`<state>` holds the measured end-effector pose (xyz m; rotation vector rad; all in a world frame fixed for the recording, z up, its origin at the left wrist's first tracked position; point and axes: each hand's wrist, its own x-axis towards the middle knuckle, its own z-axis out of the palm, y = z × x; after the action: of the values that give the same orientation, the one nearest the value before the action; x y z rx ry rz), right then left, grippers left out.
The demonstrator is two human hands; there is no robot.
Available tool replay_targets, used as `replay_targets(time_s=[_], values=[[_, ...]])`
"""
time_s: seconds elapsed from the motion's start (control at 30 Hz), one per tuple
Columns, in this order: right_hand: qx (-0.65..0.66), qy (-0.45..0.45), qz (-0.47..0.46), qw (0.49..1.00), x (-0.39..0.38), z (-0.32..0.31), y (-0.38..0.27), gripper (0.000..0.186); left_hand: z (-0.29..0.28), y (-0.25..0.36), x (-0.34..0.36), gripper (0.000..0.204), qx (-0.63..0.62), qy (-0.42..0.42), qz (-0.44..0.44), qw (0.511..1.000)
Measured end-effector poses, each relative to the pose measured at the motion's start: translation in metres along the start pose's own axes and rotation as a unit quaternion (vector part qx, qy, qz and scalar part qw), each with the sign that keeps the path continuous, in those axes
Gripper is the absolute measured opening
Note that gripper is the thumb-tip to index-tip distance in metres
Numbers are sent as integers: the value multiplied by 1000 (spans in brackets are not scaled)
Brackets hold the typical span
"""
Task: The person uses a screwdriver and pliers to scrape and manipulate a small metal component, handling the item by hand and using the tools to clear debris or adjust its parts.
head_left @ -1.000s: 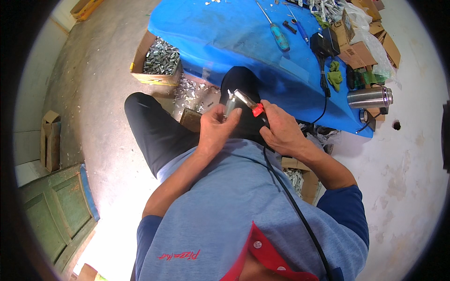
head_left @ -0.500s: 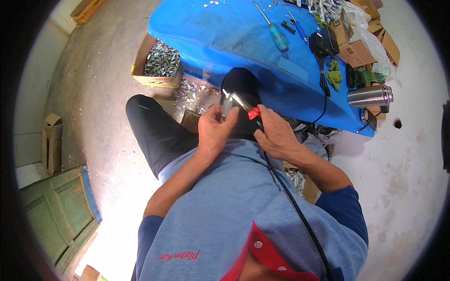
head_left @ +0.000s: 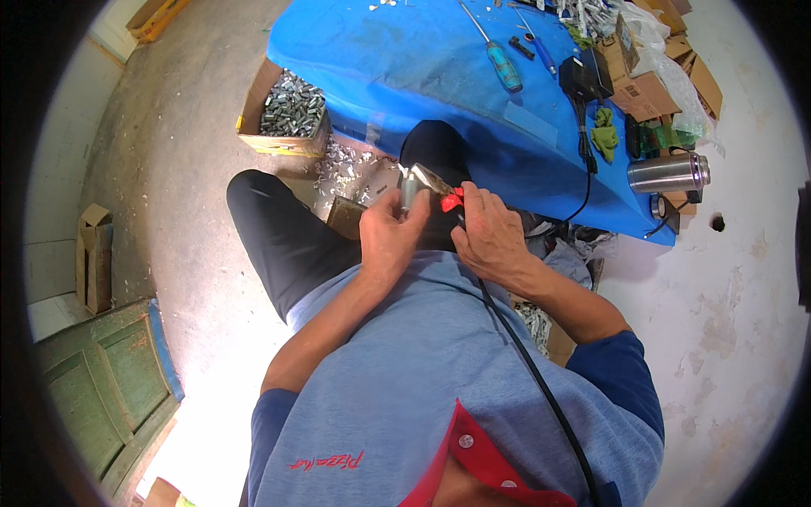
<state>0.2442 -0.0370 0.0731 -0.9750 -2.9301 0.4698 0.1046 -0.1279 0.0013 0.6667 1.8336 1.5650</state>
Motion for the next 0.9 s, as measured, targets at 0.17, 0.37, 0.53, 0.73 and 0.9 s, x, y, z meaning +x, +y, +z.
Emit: replay_targets(time_s=[0.17, 0.37, 0.53, 0.73, 0.9], values=[[25, 37, -36, 998, 1, 9, 6, 49, 0, 0, 0, 42, -24, 6, 7, 1000], [117, -11, -36, 992, 3, 2, 10, 45, -9, 22, -2, 29, -157, -107, -59, 980], [239, -147, -19, 960, 7, -1, 20, 36, -14, 31, -4, 23, -225, -192, -151, 943], [226, -147, -38, 962, 6, -5, 26, 46, -12, 19, -4, 22, -155, -140, -122, 970], [46, -62, -28, 997, -3, -10, 18, 68, -9, 2, 1, 24, -55, -50, -48, 996]])
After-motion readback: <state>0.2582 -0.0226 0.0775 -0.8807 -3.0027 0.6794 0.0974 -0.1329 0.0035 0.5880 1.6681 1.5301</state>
